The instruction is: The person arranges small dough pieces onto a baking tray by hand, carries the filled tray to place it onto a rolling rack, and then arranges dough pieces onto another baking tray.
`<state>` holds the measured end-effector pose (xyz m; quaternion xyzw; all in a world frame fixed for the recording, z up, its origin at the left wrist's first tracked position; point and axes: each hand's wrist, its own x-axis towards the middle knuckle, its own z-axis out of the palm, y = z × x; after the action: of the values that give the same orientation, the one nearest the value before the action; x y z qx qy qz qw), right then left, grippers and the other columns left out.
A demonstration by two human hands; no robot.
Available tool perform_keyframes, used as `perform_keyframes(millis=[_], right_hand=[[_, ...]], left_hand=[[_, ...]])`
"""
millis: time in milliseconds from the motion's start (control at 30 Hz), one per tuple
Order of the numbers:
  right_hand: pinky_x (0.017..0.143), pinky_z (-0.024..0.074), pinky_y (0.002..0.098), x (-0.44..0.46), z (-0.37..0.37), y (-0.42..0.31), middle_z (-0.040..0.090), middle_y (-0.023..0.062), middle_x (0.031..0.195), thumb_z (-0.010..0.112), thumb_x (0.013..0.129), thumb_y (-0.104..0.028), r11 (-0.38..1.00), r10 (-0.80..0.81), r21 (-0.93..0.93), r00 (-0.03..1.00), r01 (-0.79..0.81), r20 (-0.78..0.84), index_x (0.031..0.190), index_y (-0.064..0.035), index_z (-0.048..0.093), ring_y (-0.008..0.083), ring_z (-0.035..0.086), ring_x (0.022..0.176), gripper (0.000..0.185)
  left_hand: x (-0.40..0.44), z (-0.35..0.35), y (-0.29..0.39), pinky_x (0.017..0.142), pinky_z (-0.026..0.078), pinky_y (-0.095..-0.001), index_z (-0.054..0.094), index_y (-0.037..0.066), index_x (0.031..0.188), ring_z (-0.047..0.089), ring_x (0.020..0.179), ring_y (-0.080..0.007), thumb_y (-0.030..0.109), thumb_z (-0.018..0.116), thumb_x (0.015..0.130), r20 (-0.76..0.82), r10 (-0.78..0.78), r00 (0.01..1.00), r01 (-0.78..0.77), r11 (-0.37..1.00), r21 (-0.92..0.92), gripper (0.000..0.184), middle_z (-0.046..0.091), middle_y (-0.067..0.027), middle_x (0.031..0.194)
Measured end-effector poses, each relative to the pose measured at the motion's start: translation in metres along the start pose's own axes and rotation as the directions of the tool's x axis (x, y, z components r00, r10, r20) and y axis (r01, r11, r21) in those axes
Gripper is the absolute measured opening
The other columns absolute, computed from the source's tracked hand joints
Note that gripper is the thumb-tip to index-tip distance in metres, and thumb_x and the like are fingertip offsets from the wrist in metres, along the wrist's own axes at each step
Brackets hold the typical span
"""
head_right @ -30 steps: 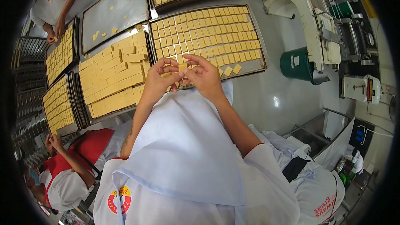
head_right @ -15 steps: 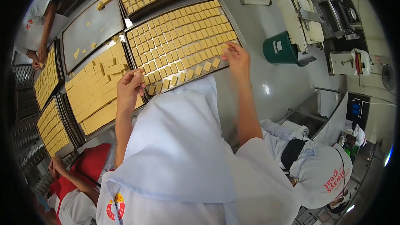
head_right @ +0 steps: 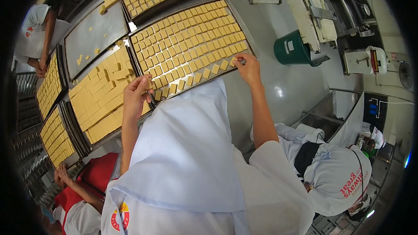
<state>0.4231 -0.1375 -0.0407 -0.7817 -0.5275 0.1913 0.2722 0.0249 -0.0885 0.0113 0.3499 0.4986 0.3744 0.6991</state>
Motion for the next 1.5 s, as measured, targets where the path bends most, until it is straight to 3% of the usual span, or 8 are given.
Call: perform_keyframes(millis=[433, 667, 767, 833, 1000, 1167, 1333, 1500], right_hand=[[0.065, 0.0465, 0.0304, -0.001, -0.002, -0.003, 0.066, 0.0047, 0.086, 0.079, 0.073, -0.011, 0.996, -0.088, 0.029, 0.995, 0.087, 0.043, 0.088, -0.0048, 0.073, 0.0168, 0.052, 0.068, 0.017], [0.069, 0.0487, 0.0275, 0.001, 0.000, 0.002, 0.066, 0.0043, 0.087, 0.076, 0.078, -0.008, 0.989, -0.136, 0.062, 0.989, 0.132, 0.052, 0.091, -0.0042, 0.073, 0.0150, 0.059, 0.074, 0.014], [0.071, 0.0494, 0.0256, -0.012, 0.006, -0.051, 0.067, 0.0048, 0.090, 0.074, 0.080, -0.008, 0.982, -0.087, 0.170, 0.996, 0.084, 0.010, 0.095, -0.0027, 0.073, 0.0131, 0.062, 0.079, 0.016], [0.071, 0.0496, 0.0252, -0.034, 0.032, -0.084, 0.067, 0.0048, 0.091, 0.074, 0.083, -0.010, 0.848, -0.089, 0.530, 0.979, -0.021, 0.182, 0.103, -0.0016, 0.071, 0.0103, 0.061, 0.079, 0.022], [0.072, 0.0494, 0.0231, -0.054, 0.054, -0.131, 0.069, 0.0033, 0.093, 0.076, 0.082, -0.010, 0.833, -0.295, 0.540, 0.922, 0.119, 0.252, 0.115, -0.0030, 0.067, 0.0084, 0.060, 0.076, 0.035], [0.074, 0.0503, 0.0240, -0.014, 0.019, -0.066, 0.069, 0.0029, 0.089, 0.073, 0.081, -0.003, 0.669, 0.047, 0.743, 0.999, -0.030, -0.002, 0.107, 0.0003, 0.067, 0.0091, 0.062, 0.080, 0.027], [0.071, 0.0494, 0.0242, 0.018, -0.034, 0.009, 0.068, 0.0019, 0.086, 0.074, 0.080, -0.004, 0.970, 0.176, 0.166, 0.984, -0.179, 0.034, 0.100, -0.0017, 0.068, 0.0102, 0.061, 0.076, 0.021], [0.070, 0.0492, 0.0278, 0.025, -0.024, 0.022, 0.069, 0.0058, 0.085, 0.075, 0.078, -0.006, 0.989, 0.080, 0.115, 0.990, -0.094, 0.113, 0.098, -0.0033, 0.070, 0.0152, 0.061, 0.074, 0.020]], left_hand=[[0.001, -0.002, -0.008, 0.050, 0.047, -0.0229, 0.065, -0.003, 0.116, 0.060, 0.068, -0.0108, 0.024, 0.065, 0.096, -0.020, -0.037, 0.999, 0.038, 0.998, 0.047, 0.033, 0.064, -0.0055, 0.093], [0.004, 0.006, -0.004, 0.056, 0.054, -0.0243, 0.060, -0.003, 0.125, 0.061, 0.072, -0.0118, 0.006, 0.068, 0.089, 0.118, -0.005, 0.993, -0.002, 0.998, 0.059, 0.038, 0.061, -0.0070, 0.091], [0.002, 0.023, 0.000, 0.056, 0.054, -0.0244, 0.055, -0.001, 0.133, 0.061, 0.073, -0.0114, 0.001, 0.069, 0.085, 0.161, -0.001, 0.987, -0.025, 0.987, 0.159, 0.049, 0.060, -0.0070, 0.089], [0.004, 0.039, 0.002, 0.056, 0.054, -0.0244, 0.051, 0.000, 0.137, 0.060, 0.074, -0.0110, 0.000, 0.070, 0.084, 0.214, -0.021, 0.977, -0.024, 0.978, 0.206, 0.057, 0.059, -0.0066, 0.088], [0.012, 0.064, -0.005, 0.054, 0.052, -0.0237, 0.048, 0.000, 0.140, 0.058, 0.072, -0.0096, 0.001, 0.070, 0.086, 0.348, 0.012, 0.937, -0.134, 0.935, 0.330, 0.059, 0.064, -0.0077, 0.093], [0.012, 0.040, -0.007, 0.050, 0.047, -0.0222, 0.057, -0.002, 0.127, 0.054, 0.067, -0.0071, 0.012, 0.067, 0.091, 0.244, -0.126, 0.962, 0.074, 0.975, 0.210, 0.039, 0.060, -0.0032, 0.084], [0.021, 0.010, -0.023, 0.059, 0.048, -0.0232, 0.062, 0.000, 0.114, 0.056, 0.070, -0.0084, 0.012, 0.061, 0.094, -0.021, -0.113, 0.993, 0.110, 0.987, -0.113, 0.024, 0.058, -0.0003, 0.080], [0.023, -0.012, -0.025, 0.069, 0.049, -0.0265, 0.057, 0.000, 0.116, 0.057, 0.081, -0.0123, 0.009, 0.059, 0.092, 0.015, -0.118, 0.993, 0.117, 0.951, -0.285, 0.026, 0.057, -0.0022, 0.089]])
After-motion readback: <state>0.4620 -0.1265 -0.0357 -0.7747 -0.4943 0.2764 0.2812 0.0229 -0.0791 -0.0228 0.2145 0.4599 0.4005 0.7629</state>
